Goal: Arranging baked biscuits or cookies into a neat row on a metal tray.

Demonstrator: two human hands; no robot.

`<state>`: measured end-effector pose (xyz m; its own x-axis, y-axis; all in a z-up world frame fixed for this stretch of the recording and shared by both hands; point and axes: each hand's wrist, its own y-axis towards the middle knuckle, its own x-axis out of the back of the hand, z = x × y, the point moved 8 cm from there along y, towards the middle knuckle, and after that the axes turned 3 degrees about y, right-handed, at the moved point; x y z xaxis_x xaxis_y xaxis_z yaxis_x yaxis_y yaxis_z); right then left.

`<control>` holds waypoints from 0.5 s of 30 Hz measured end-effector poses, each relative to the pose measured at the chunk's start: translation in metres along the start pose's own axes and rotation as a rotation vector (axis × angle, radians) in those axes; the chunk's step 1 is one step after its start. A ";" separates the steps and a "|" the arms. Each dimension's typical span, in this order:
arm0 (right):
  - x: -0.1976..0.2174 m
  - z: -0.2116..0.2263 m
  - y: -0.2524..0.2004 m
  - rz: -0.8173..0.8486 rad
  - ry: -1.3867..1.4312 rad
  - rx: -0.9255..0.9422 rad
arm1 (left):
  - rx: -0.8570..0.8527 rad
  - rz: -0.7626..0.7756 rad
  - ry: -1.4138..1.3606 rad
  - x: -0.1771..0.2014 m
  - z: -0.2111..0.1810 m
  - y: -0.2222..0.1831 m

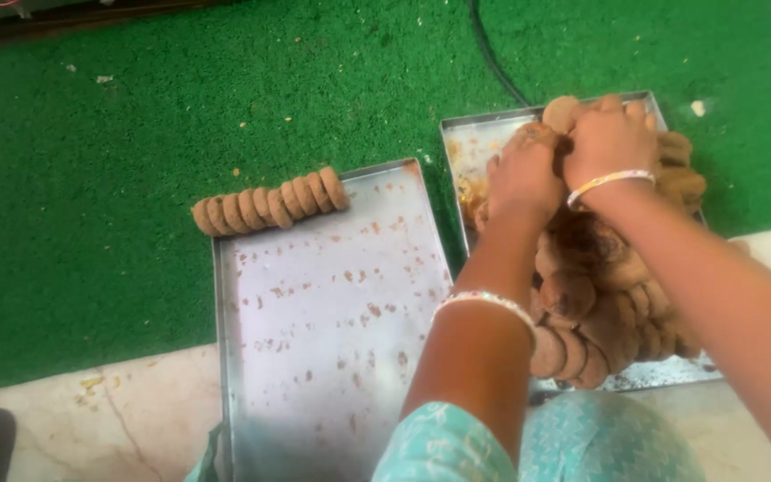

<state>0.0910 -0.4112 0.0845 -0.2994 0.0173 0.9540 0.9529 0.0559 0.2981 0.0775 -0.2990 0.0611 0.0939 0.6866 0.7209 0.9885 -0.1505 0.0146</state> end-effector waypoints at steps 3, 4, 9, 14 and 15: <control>-0.002 0.002 -0.002 -0.047 -0.113 0.022 | -0.024 0.045 -0.023 -0.001 0.003 -0.005; 0.008 0.009 -0.004 -0.052 -0.112 0.024 | -0.024 0.040 -0.021 0.002 0.007 -0.006; 0.051 0.051 -0.011 -0.059 0.182 0.021 | -0.106 -0.082 -0.060 0.041 0.022 -0.021; 0.063 0.108 -0.009 -0.189 0.290 0.185 | -0.140 -0.141 0.055 0.072 0.064 -0.023; 0.068 0.125 -0.011 -0.186 0.332 0.255 | -0.178 -0.211 0.112 0.080 0.072 -0.025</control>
<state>0.0541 -0.2854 0.1422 -0.3929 -0.3346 0.8566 0.8299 0.2721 0.4870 0.0684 -0.1890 0.0685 -0.1351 0.6347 0.7608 0.9476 -0.1415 0.2864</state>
